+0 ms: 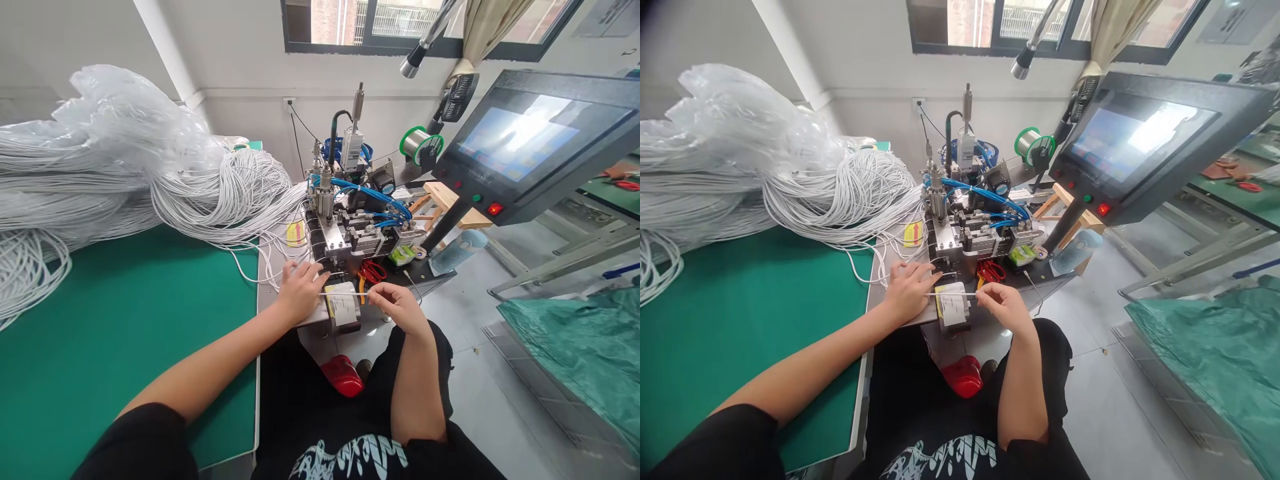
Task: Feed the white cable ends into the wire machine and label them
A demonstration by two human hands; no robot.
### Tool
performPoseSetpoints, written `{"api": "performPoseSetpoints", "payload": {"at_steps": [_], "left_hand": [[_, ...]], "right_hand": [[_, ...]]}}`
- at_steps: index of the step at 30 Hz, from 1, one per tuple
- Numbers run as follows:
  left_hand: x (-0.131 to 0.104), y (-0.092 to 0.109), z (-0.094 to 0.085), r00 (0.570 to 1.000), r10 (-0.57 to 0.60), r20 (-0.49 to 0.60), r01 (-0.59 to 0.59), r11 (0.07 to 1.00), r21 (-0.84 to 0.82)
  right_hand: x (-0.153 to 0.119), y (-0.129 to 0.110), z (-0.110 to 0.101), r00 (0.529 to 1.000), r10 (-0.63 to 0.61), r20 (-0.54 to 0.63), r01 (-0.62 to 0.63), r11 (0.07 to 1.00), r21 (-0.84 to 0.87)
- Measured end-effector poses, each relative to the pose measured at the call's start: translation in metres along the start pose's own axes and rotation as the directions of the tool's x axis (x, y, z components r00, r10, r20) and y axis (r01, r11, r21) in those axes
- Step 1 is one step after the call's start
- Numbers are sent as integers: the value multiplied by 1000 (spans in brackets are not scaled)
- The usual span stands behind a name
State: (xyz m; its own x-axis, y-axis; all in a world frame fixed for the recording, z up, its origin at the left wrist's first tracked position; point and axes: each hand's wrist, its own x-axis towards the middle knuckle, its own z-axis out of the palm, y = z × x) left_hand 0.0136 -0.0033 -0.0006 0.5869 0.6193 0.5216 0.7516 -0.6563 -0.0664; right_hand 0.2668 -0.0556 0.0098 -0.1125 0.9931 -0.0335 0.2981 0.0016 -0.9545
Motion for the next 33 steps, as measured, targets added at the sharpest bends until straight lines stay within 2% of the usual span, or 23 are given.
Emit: {"api": "performPoseSetpoints", "payload": {"at_steps": [4, 10, 14, 18, 23, 27, 30, 33], "left_hand": [[1, -2, -1, 998, 11, -57, -11, 1000, -4], [1, 0, -3, 948, 219, -230, -241, 968, -71], [1, 2, -3, 955, 188, -230, -197, 980, -16], [2, 1, 0, 979, 107, -171, -109, 994, -3], [3, -2, 6, 996, -5, -87, 4, 1000, -4], [3, -2, 6, 1000, 11, 4, -11, 1000, -13], [4, -1, 4, 996, 38, 75, -36, 999, -22], [5, -1, 3, 990, 24, 137, -20, 999, -33]], "right_hand": [[13, 6, 15, 989, -32, -147, 54, 988, 145], [33, 11, 38, 956, 38, -290, 104, 883, 457], [42, 7, 50, 944, 54, -325, 127, 852, 509], [46, 3, 55, 944, 36, -327, 129, 873, 470], [48, 2, 49, 980, 33, -194, 42, 928, 369], [51, 1, 42, 976, -28, -215, 45, 996, 73], [54, 0, 40, 966, -107, -235, 72, 986, -153], [60, 4, 40, 965, -161, -206, 119, 972, -205]]}}
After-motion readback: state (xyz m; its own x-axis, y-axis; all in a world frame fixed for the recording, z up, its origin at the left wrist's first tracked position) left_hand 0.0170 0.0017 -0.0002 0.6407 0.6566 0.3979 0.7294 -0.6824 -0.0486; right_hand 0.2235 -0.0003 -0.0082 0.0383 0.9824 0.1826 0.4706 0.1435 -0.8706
